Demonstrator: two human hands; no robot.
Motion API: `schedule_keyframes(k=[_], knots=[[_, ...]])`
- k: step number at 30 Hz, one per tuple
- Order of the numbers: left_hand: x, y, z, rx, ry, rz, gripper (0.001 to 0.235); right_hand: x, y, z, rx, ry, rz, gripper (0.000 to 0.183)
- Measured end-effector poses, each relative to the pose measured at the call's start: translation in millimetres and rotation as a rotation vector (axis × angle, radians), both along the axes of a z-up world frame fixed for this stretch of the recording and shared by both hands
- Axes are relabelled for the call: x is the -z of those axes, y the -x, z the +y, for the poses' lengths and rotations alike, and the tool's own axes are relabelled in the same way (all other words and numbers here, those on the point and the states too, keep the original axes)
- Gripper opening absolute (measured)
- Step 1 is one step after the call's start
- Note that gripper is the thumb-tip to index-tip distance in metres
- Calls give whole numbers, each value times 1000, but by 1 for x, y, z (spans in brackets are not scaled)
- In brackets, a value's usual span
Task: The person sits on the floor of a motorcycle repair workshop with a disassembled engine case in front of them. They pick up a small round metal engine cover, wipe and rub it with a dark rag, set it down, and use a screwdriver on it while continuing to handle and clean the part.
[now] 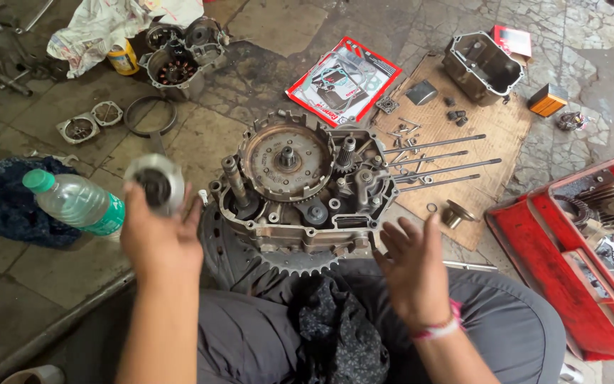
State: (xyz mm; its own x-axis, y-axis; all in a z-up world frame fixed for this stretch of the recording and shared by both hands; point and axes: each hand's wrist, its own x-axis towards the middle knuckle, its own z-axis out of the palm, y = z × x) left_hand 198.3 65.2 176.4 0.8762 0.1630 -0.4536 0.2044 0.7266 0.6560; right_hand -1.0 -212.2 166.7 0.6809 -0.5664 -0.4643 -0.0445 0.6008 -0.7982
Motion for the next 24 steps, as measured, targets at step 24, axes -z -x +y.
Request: schedule_keyframes(k=[24], knots=[[81,-60,-51,546,288,89,39,66,-80,34,263,-201,-454,60]])
